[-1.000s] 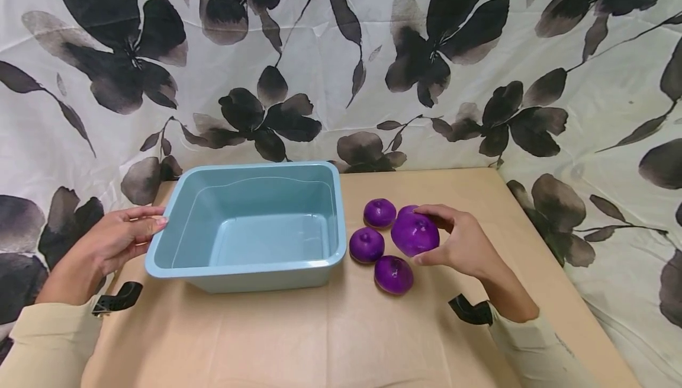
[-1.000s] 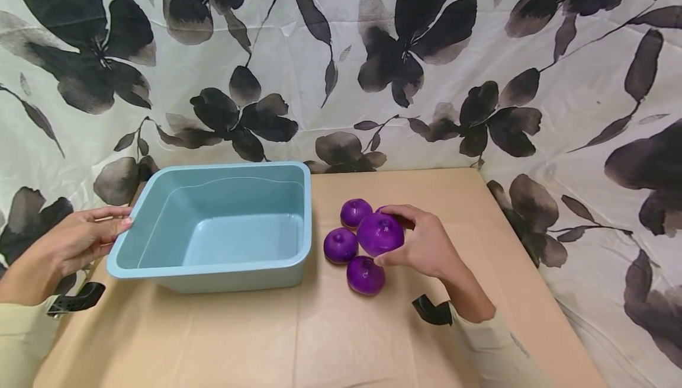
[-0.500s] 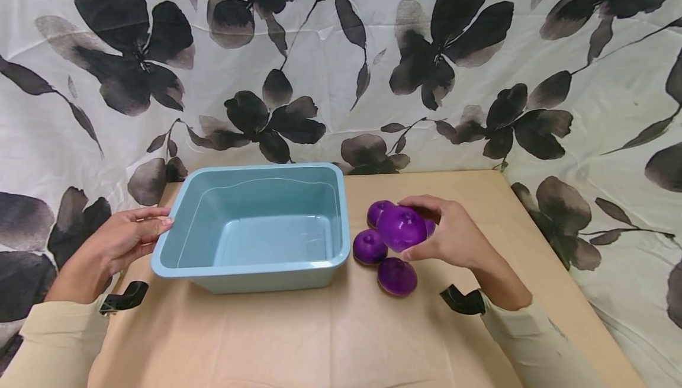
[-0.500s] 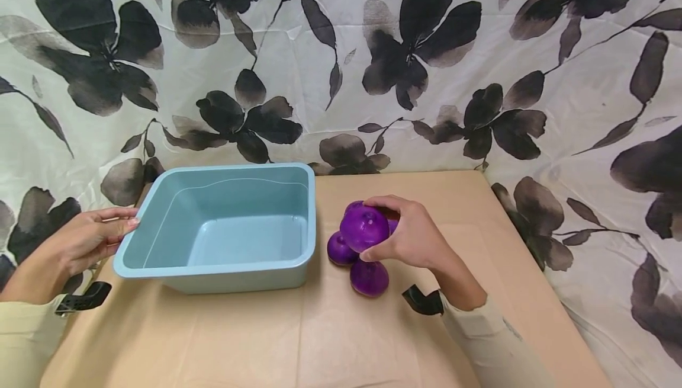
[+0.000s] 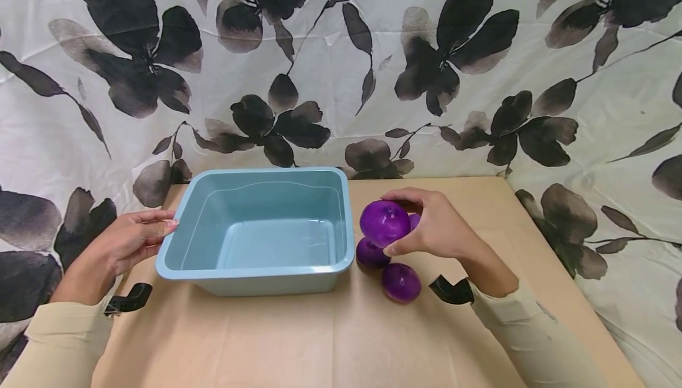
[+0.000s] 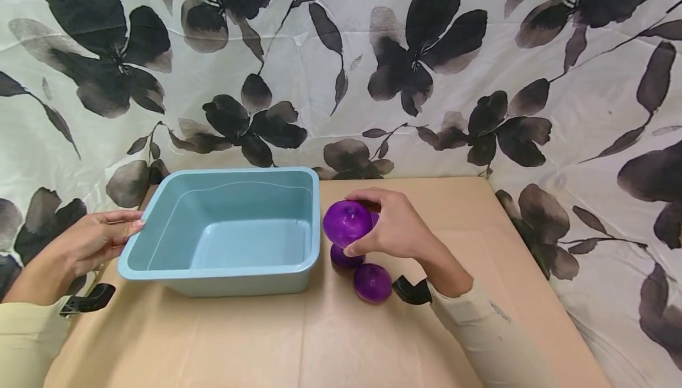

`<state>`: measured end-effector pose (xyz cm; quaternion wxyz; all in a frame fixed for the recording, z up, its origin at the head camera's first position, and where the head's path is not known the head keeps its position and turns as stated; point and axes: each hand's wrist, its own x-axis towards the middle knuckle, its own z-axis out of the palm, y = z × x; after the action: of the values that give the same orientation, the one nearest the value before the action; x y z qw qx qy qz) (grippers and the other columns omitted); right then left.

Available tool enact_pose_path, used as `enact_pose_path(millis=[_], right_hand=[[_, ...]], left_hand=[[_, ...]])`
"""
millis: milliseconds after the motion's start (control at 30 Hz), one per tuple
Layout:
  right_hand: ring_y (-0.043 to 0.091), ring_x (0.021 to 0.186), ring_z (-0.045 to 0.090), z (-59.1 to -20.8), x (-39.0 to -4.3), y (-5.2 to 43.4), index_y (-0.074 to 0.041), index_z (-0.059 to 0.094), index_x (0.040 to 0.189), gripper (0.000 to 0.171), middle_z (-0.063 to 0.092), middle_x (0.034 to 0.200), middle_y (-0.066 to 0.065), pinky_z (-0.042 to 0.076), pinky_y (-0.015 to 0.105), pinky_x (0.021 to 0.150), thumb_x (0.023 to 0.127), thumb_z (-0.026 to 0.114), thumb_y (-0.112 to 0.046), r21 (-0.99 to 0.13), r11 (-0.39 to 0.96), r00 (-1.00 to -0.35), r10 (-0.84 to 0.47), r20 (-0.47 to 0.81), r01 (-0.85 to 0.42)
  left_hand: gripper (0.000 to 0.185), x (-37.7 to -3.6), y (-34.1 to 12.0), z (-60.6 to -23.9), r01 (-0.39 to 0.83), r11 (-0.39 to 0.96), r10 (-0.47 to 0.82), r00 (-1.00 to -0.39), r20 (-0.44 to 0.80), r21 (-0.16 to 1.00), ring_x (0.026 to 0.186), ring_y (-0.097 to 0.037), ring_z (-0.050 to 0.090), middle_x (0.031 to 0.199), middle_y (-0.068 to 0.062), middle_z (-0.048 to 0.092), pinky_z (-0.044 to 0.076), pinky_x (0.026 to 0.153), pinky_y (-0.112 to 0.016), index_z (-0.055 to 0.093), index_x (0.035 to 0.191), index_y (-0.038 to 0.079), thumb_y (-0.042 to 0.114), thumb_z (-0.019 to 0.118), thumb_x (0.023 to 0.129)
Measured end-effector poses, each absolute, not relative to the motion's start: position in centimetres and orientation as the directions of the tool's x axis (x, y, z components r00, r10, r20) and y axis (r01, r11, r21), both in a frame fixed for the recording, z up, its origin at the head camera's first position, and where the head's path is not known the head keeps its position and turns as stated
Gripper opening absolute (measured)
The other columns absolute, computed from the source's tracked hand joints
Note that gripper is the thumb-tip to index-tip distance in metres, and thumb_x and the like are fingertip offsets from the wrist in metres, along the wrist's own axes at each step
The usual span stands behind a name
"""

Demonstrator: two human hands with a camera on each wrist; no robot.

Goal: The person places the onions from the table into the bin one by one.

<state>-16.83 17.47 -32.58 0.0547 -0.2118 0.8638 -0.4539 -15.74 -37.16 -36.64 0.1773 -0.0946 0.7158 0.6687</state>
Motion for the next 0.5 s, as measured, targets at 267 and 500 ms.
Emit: enact_pose_path(millis=[267, 500], right_hand=[[0.025, 0.113, 0.067, -31.6, -18.0, 15.3, -0.012, 0.067, 0.132, 0.083, 0.072, 0.124, 0.004, 0.059, 0.036, 0.092, 0.057, 0.102, -0.019, -0.777, 0.520, -0.887, -0.450, 0.103, -0.354], [0.027, 0.113, 0.070, -31.1, -18.5, 13.0, -0.015, 0.066, 0.135, 0.087, 0.070, 0.127, 0.005, 0.064, 0.036, 0.084, 0.056, 0.102, -0.016, -0.834, 0.456, -0.881, -0.467, 0.073, -0.311]], left_hand=[[0.026, -15.9, -37.0, -36.7, -0.360, 0.106, 0.097, -0.924, -0.370, 0.927, 0.081, -0.008, 0.074, 0.091, 0.011, 0.075, 0.063, 0.073, -0.024, 0.074, 0.095, 0.035, 0.010, 0.068, 0.101], [0.025, -15.8, -37.1, -36.8, -0.360, 0.135, 0.106, -0.921, -0.374, 0.923, 0.081, -0.008, 0.074, 0.092, 0.011, 0.076, 0.063, 0.074, -0.025, 0.073, 0.096, 0.035, 0.011, 0.067, 0.101]])
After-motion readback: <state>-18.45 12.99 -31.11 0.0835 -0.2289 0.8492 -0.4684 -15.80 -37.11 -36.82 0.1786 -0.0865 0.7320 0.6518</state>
